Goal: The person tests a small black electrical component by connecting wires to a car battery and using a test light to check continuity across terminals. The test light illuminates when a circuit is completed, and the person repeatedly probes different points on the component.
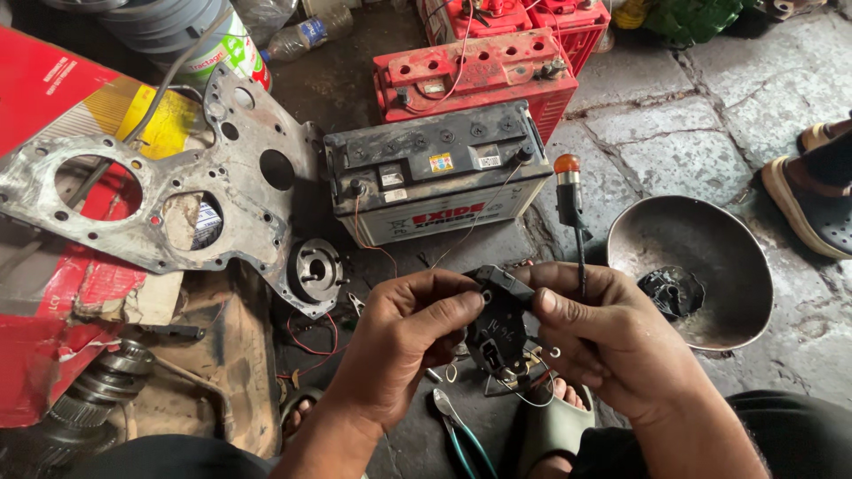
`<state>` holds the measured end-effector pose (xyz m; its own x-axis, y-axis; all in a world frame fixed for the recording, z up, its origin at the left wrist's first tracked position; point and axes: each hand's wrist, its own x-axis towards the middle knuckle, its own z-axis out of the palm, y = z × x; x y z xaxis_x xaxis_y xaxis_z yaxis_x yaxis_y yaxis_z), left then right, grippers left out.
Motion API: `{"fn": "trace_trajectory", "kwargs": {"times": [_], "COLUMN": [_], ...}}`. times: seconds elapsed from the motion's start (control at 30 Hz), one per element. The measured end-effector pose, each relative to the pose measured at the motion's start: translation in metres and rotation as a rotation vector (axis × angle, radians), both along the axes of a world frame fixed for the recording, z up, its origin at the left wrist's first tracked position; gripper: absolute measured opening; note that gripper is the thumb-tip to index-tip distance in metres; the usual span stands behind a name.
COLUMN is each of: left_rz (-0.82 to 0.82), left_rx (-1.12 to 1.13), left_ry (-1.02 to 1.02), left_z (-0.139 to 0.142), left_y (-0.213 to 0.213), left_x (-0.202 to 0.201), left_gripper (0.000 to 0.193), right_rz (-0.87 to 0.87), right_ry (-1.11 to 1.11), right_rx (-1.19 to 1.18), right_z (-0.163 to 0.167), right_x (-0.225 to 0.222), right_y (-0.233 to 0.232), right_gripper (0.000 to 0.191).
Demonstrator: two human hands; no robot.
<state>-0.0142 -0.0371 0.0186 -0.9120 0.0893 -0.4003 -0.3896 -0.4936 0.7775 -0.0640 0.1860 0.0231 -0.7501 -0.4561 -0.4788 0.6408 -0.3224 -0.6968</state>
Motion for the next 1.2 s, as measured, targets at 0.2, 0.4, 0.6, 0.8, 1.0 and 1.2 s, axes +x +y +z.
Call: {"fn": "trace_trajectory", "kwargs": {"times": [0.2, 0.4, 0.6, 0.8, 1.0, 1.2], "left_rz": [0.052, 0.074, -0.013, -0.060, -0.023, -0.022], "left_rx": [0.140, 0.070, -0.075, -0.021, 0.068, 0.078], "left_ry": [-0.019, -0.041, 0.008, -0.057, -0.084, -0.080], "left_z": [-0.006, -0.014, -0.016, -0.005, 0.002, 0.001], "left_y": [0.003, 0.009, 0.026, 0.038, 0.037, 0.034], "left_x": [-0.003, -0.004, 0.004, 0.011, 0.011, 0.013], "left_gripper": [0.015, 0.015, 0.014, 0.011, 0.012, 0.011], "right_rz": [-0.020, -0.105, -0.146, -0.218, -0.212, -0.214], "right_ry": [0.019, -0.049, 0.000, 0.007, 0.029, 0.018], "right_rx": [-0.072, -0.075, -0.251, -0.114, -0.109, -0.020], "right_z": [0.000, 0.000, 0.000, 0.002, 0.002, 0.006], "right_x": [0.000, -0.002, -0.005, -0.005, -0.004, -0.004], "right_y": [0.000, 0.003, 0.004, 0.000, -0.004, -0.009], "right_gripper": [0.021, 0.016, 0.017, 0.022, 0.022, 0.023]}}
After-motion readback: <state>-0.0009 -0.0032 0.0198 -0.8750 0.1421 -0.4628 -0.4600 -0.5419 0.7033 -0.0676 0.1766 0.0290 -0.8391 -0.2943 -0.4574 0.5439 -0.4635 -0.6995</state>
